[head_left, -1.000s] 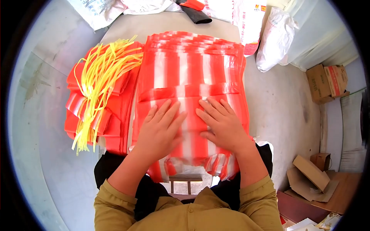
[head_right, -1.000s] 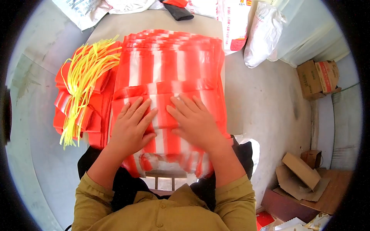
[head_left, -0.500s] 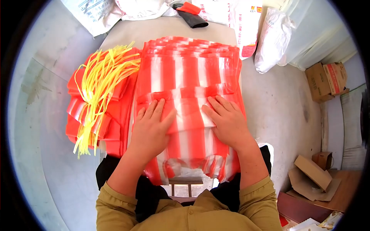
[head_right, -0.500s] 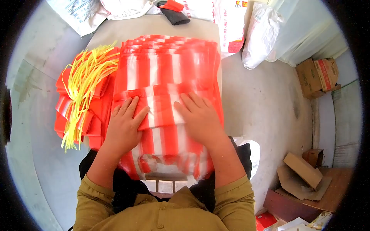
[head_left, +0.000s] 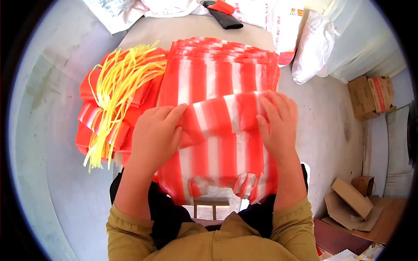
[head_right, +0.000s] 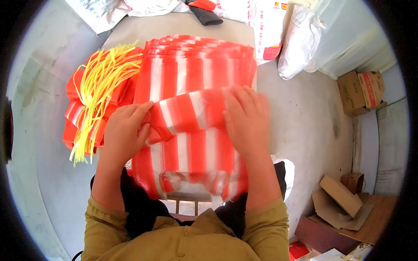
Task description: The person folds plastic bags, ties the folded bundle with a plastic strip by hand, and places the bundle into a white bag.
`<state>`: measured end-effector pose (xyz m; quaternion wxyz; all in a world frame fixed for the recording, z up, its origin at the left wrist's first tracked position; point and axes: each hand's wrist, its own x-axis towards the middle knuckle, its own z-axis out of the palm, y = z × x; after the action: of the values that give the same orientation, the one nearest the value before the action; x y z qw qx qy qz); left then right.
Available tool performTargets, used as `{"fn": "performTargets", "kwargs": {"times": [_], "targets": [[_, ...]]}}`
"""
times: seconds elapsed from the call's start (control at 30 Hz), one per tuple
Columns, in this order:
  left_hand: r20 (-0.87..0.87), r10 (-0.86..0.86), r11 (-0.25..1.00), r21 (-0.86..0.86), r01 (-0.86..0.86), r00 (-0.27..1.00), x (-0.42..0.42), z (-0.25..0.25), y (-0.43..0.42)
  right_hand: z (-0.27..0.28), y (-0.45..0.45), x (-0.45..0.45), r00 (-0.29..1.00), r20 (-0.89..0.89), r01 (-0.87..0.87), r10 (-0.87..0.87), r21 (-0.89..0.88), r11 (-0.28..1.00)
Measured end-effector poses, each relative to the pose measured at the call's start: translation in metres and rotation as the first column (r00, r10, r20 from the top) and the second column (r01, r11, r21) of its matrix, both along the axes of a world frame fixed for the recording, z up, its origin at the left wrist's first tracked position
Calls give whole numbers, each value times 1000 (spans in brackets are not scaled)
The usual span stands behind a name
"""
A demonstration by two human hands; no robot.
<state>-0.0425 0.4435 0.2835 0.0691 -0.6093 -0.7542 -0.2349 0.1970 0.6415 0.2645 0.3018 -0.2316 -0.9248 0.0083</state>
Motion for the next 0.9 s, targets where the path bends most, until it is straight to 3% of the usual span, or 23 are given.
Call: {"fn": "performTargets", "kwargs": {"times": [0.03, 0.17, 0.27, 0.47, 0.73, 0.87, 0.9], "targets": [[11, -3, 997, -82, 4, 1000, -2, -7, 3, -2, -4, -6, 998, 35, -57, 59, -32, 998], [-47, -58, 994, -92, 54, 997, 8, -29, 11, -22, -18, -18, 958, 204, -173, 201, -147, 974], [-12, -104, 987, -121, 102, 994, 24, -28, 15, -30, -17, -20, 959, 218, -166, 183, -94, 982], [-84, -149, 982, -129, 137, 985, 31, -54, 24, -41, -8, -19, 975, 138, -172, 173, -18, 985], [-88, -90, 980, -186, 72, 992, 27, -52, 19, -42, 7, -9, 995, 73, -65, 71, -86, 994], [209, -6, 956, -286, 67, 978, 28, -21, 14, -29, 7, -5, 995, -82, 40, -48, -101, 994], [301, 15, 950, -302, 80, 953, 30, -8, 12, -24, 4, -7, 971, -211, 71, -112, -194, 978]]}}
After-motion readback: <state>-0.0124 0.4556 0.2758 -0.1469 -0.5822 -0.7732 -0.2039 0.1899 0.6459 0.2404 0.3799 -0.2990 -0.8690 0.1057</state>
